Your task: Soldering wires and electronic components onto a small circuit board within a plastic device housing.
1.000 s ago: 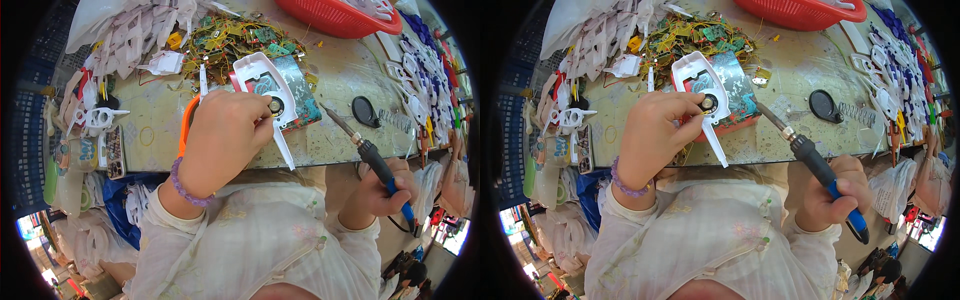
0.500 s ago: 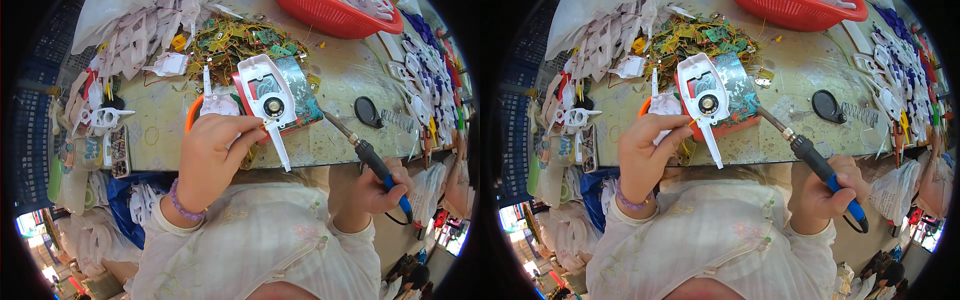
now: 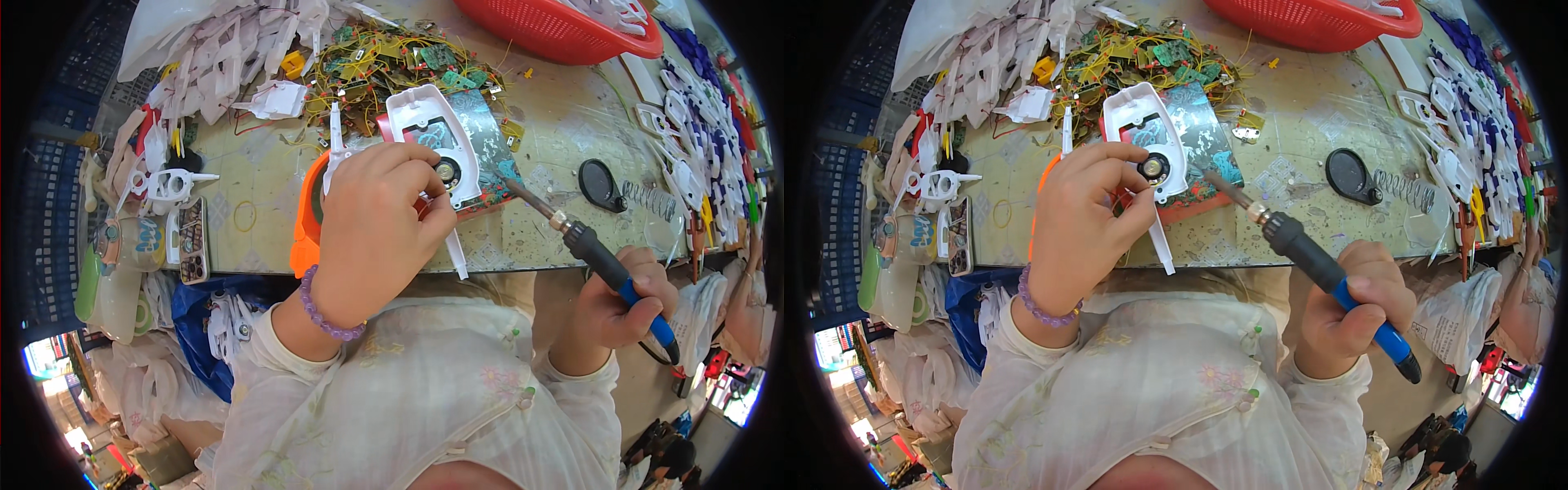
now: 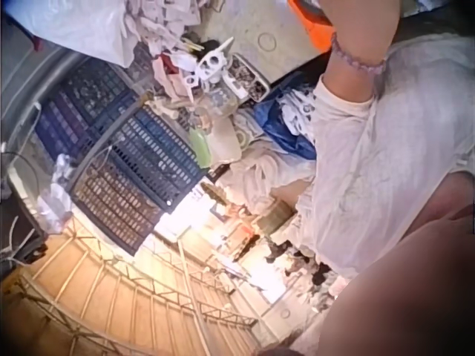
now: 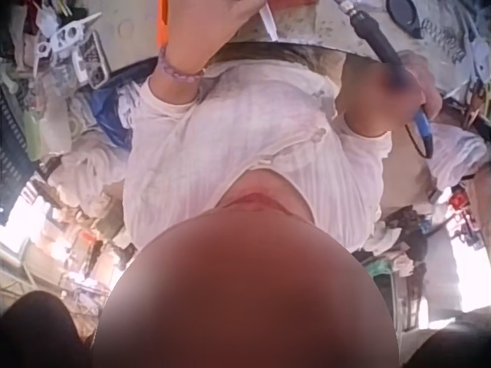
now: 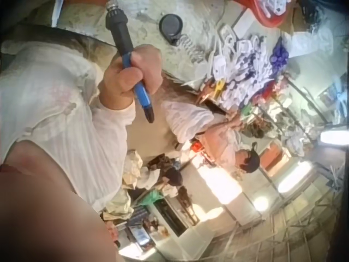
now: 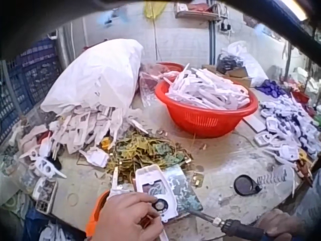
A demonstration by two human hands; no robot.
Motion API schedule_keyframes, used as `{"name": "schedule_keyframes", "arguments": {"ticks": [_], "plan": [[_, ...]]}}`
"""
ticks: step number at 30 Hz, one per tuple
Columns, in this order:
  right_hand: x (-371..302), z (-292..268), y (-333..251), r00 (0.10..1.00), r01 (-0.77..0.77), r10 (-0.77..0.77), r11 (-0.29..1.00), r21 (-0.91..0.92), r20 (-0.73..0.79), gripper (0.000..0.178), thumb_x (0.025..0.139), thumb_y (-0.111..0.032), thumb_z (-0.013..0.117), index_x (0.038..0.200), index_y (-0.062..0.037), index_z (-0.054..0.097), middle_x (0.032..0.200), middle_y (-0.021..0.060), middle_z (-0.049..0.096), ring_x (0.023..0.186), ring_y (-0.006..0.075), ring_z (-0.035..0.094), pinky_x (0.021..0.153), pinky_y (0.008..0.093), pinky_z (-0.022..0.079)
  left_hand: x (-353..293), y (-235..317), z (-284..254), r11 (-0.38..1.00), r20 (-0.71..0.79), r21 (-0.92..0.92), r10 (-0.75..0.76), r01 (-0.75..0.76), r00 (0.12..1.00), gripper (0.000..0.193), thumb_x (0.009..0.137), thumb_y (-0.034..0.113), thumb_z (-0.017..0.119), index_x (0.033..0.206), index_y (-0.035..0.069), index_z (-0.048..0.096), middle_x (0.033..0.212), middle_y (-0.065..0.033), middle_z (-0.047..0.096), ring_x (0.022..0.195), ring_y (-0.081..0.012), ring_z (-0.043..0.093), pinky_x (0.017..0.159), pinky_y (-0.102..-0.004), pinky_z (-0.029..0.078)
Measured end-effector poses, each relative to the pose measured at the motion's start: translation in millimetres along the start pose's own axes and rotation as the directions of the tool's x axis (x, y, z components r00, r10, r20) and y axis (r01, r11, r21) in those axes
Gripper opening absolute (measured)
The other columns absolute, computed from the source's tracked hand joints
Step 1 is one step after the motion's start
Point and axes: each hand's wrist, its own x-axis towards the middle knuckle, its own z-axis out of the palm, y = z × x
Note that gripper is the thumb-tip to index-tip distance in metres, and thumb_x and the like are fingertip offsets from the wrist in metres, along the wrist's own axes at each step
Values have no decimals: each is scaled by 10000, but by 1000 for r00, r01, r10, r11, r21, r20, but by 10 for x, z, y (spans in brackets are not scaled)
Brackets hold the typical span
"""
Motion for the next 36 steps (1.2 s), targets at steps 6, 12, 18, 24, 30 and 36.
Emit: {"name": "schedule_keyframes", "arguments": {"ticks": [6, 12, 18, 24, 30, 36], "plan": [[76, 102, -43, 991, -4, 4, 1000, 0, 134, 286, 926, -325, 504, 853, -48, 507, 593, 34, 453, 487, 151, 400, 448, 288, 334, 20, -6, -20, 997, 25, 72, 31, -32, 999, 52, 623, 36, 639, 632, 24, 589, 867, -75, 659, 765, -269, 589, 700, -382, 432], [145, 160, -12, 964, 24, -20, 1000, -13, 265, 271, 926, -291, 489, 833, -37, 494, 585, 47, 420, 493, 139, 354, 446, 280, 273, 20, 2, -40, 997, 40, 60, 40, -42, 998, 52, 622, 36, 642, 633, 23, 592, 867, -74, 660, 781, -262, 594, 712, -379, 422], [151, 185, 0, 965, 37, -33, 999, -12, 259, 266, 919, -276, 486, 823, -28, 494, 573, 50, 422, 481, 139, 354, 442, 281, 274, 19, 7, -60, 998, 57, 53, 36, -39, 998, 52, 626, 33, 643, 645, 23, 595, 878, -67, 657, 801, -254, 596, 728, -380, 417], [144, 167, -6, 966, -3, -1, 1000, 15, 260, 254, 893, -277, 546, 824, -32, 537, 599, 45, 489, 482, 169, 431, 442, 302, 335, 10, -10, -54, 996, 54, 69, 53, -57, 997, 61, 627, 36, 648, 649, 24, 592, 883, -64, 654, 814, -244, 598, 738, -379, 413], [217, 200, -86, 962, -73, 77, 997, -26, 263, 217, 867, -235, 556, 797, -30, 544, 595, 43, 479, 486, 155, 405, 461, 301, 302, 7, 2, -63, 995, 83, 77, 51, -57, 995, 70, 629, 43, 654, 644, 24, 588, 901, -64, 654, 837, -231, 598, 759, -372, 406], [362, 262, -186, 939, -203, 201, 979, -22, 281, 144, 830, -151, 577, 795, -12, 558, 609, 48, 492, 528, 139, 404, 494, 291, 302, 7, 7, -55, 995, 80, 82, 52, -58, 995, 64, 626, 41, 654, 648, 27, 595, 908, -66, 657, 851, -225, 600, 767, -366, 404]]}}
